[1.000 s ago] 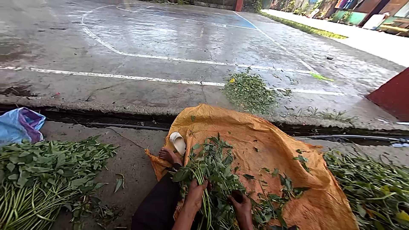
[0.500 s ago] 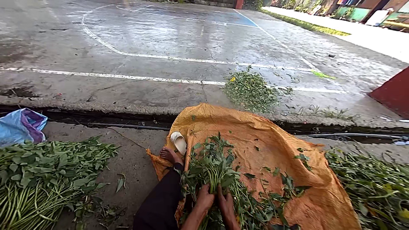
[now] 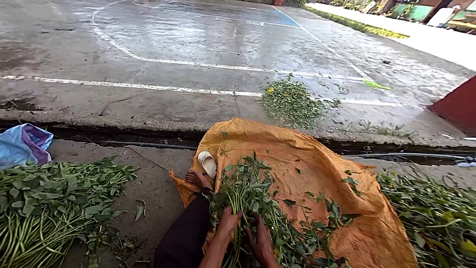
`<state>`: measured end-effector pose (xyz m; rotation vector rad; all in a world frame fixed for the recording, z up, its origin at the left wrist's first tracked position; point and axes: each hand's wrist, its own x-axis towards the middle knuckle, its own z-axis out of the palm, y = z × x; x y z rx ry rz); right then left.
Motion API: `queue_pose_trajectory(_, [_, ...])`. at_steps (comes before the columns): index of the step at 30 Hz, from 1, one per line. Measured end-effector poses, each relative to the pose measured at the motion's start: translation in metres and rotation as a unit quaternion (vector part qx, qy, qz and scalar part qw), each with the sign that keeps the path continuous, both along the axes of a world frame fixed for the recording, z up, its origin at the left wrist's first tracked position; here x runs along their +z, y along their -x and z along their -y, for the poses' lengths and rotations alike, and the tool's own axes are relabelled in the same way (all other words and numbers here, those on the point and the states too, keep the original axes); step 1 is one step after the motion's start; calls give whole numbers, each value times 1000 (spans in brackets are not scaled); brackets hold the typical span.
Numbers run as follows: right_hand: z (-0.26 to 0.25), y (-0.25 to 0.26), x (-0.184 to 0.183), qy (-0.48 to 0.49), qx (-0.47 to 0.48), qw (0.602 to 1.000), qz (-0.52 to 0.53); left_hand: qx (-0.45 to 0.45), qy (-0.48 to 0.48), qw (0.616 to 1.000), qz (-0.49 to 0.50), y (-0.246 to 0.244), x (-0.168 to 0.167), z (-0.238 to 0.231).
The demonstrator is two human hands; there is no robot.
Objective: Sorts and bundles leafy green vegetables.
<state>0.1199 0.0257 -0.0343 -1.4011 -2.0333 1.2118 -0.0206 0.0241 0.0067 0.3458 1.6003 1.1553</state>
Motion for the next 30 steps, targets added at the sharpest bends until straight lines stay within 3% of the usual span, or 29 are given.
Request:
queue_pose_trajectory(3, [-4, 11, 10, 7, 23, 999, 38, 36, 1, 999, 12, 0, 0, 1])
queue_pose_trajectory(10, [51, -7, 13, 91, 42, 991, 92, 244, 2, 967, 71, 24, 5, -5])
queue_pose_trajectory(15, [16, -38, -5, 90, -27, 982, 167, 291, -60, 955, 10, 30, 8, -9])
queue_pose_trajectory(18, [-13, -58, -25, 138, -57, 958, 246, 273, -83, 959, 3, 36, 5, -8])
queue_pose_trajectory(23, [-29, -50, -34, 166, 39, 935, 310, 143, 54, 985, 85, 5, -22, -3])
queue_pose_trajectory(28, [-5, -22, -3, 82, -33, 987, 137, 84, 117, 988, 60, -19, -39, 3])
queue_pose_trajectory(30, [6, -13, 2, 81, -67, 988, 115, 76, 131, 987, 52, -19, -38, 5])
